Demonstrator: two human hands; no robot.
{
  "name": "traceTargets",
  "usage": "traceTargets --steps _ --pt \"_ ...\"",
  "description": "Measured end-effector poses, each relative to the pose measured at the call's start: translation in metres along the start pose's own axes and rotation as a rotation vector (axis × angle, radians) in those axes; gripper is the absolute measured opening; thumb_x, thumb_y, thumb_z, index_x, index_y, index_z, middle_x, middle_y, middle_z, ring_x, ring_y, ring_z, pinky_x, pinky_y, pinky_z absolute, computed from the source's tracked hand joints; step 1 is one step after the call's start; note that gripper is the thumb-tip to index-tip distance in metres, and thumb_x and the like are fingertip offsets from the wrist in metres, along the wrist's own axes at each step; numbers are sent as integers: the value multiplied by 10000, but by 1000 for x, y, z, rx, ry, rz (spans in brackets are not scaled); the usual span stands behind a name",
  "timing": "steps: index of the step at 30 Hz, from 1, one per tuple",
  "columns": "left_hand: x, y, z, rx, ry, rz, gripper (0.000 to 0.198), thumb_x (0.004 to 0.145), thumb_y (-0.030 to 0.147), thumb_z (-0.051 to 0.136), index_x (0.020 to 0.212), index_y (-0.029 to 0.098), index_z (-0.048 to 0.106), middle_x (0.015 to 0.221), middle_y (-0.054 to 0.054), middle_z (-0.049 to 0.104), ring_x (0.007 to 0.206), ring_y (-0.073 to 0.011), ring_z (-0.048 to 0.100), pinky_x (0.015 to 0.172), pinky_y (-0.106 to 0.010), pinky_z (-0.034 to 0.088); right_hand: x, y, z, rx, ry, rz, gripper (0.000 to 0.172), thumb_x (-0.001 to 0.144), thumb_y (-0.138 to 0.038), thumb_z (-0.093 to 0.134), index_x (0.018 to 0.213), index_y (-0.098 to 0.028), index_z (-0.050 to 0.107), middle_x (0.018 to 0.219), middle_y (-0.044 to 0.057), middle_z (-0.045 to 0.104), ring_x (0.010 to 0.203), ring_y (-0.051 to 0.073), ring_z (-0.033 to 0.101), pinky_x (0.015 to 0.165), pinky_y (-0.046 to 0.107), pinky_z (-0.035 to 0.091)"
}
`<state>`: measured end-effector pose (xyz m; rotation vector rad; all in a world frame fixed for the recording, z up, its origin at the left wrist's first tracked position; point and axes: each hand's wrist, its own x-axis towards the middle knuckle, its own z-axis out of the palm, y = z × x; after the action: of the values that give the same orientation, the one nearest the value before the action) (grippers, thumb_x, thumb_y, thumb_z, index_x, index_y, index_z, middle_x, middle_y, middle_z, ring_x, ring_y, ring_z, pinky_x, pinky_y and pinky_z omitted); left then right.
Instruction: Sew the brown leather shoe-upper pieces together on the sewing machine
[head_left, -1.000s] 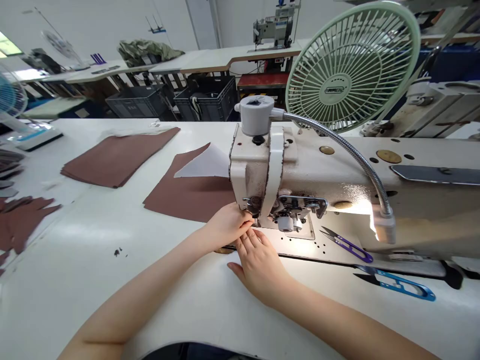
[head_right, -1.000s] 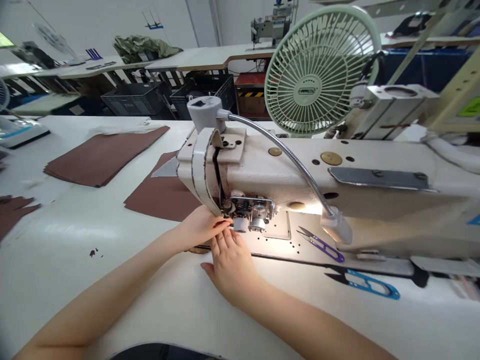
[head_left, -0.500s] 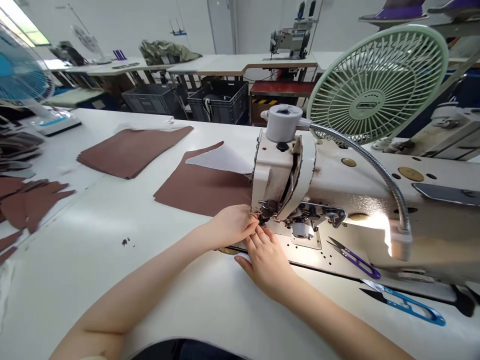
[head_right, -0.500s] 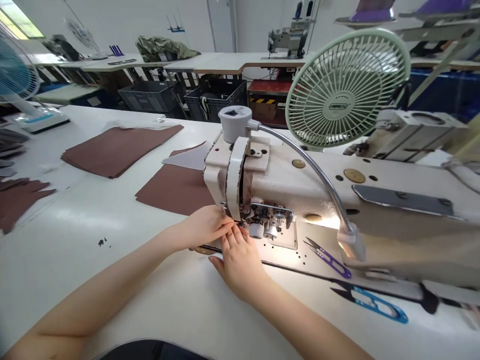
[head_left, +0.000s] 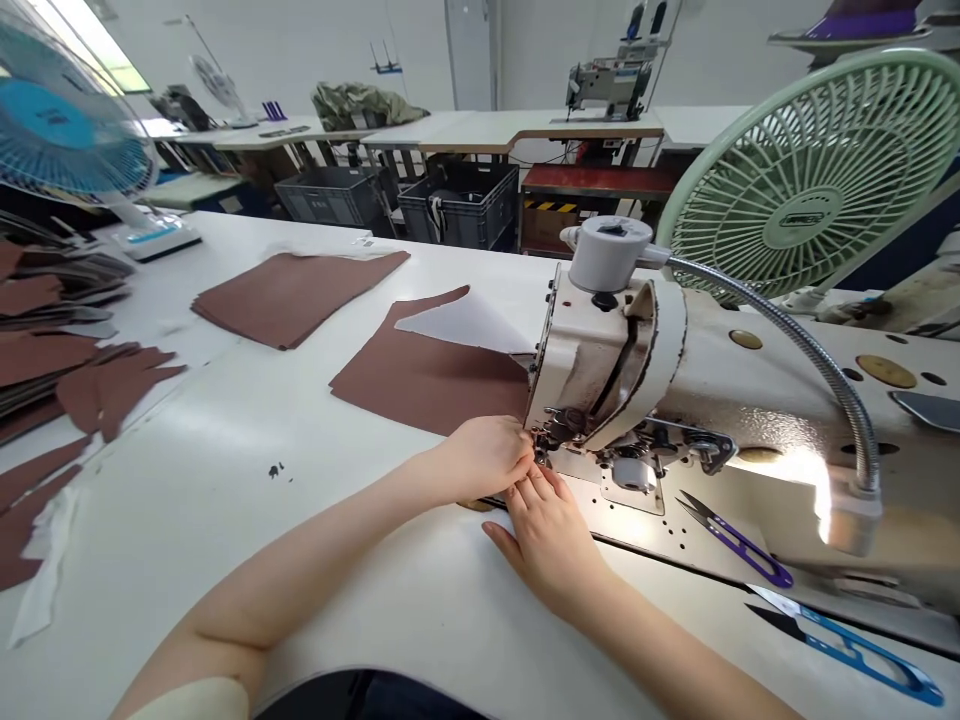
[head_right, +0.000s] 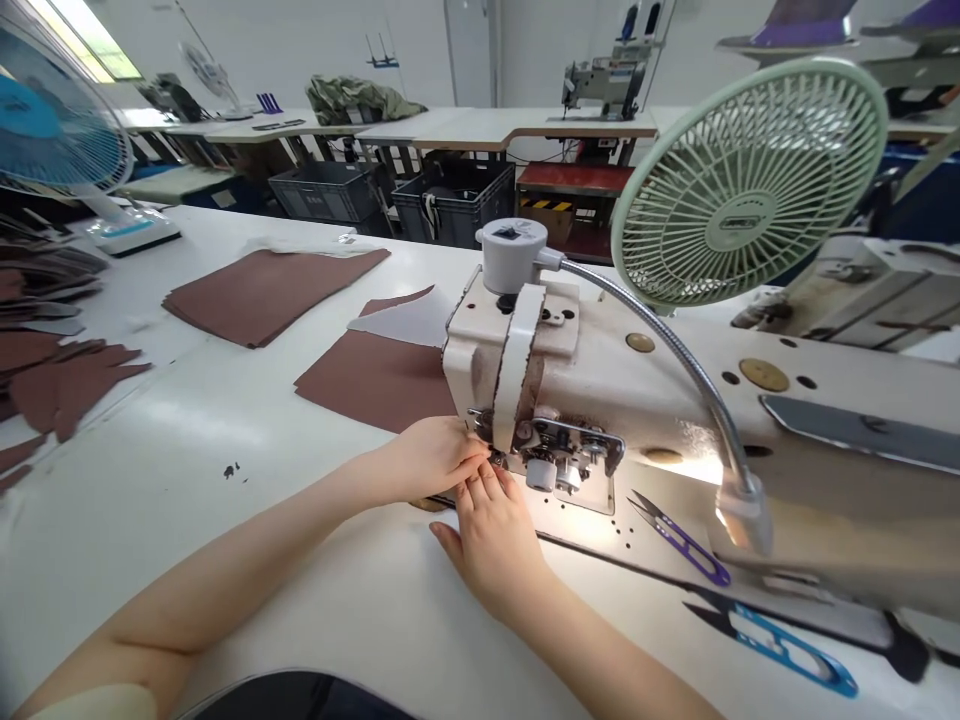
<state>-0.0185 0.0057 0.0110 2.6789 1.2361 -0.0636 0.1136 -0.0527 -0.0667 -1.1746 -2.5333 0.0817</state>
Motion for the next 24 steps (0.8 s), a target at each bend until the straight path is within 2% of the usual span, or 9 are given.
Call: traceTargets --steps 4,7,9,12,15,17,19,22,24 --pt "-2 -2 -4 -60 -21 28 267 865 139 390 720 165 612 828 -29 664 797 -165 583 653 -263 410 -1 1 0 -24 -57 -9 525 947 -433 353 1279 -54 502 1311 180 532 1240 306 438 1002 450 340" --pt "-11 -21 -7 -54 -60 61 373 793 83 439 1079 245 615 1149 -16 635 1067 -202 540 821 -297 426 -1 3 3 -82 -64 -12 578 949 -449 332 1355 -50 424 1408 185 419 1302 319 372 983 464 364" --pt "-25 -45 -6 59 -49 -77 620 718 48 471 1292 283 475 1400 -50 450 1243 -287 415 912 -405 401 -2 4 5 -115 -43 -18 580 947 -441 337 1381 -60 390 1456 190 331 1334 321 324 956 469 387" --pt "-58 -79 -3 194 0 -402 751 662 38 470 1384 212 360 1483 -130 306 1305 -361 336 929 -493 388 -5 5 10 -132 20 -30 586 953 -425 316 1410 -59 333 1478 197 281 1341 313 314 927 461 409" --pt "-97 -77 -1 228 24 -506 544 700 64 447 1237 123 509 1299 -162 528 1147 -294 519 880 -405 437 -7 6 13 -117 116 -28 642 951 -420 311 1474 -87 145 1479 179 296 1316 296 356 918 445 415" --pt "-117 -51 -3 240 -31 -507 299 744 123 451 994 115 616 1020 -145 654 904 -260 616 756 -354 465 -8 7 13 -103 155 -35 694 942 -402 335 1485 -108 18 1474 164 320 1308 287 367 916 433 415" --pt "-129 -18 -6 154 -99 -437 134 768 188 467 769 150 595 759 -77 640 674 -209 593 589 -300 420 -7 8 10 -97 167 -69 717 933 -384 359 1486 -134 -23 1465 146 346 1297 281 384 911 424 416" --pt "-128 11 -6 -249 -189 -219 225 763 202 495 555 170 417 514 20 465 478 -122 430 472 -261 284 -6 8 5 -86 180 -160 677 935 -361 359 1491 -173 22 1433 110 409 1259 255 436 897 406 422" --pt "-118 10 3 -683 -241 -238 301 773 227 511 526 164 352 481 39 385 458 -97 378 474 -244 281 -8 5 1 -82 228 -202 649 939 -348 354 1491 -165 65 1413 117 436 1229 248 467 871 397 431"
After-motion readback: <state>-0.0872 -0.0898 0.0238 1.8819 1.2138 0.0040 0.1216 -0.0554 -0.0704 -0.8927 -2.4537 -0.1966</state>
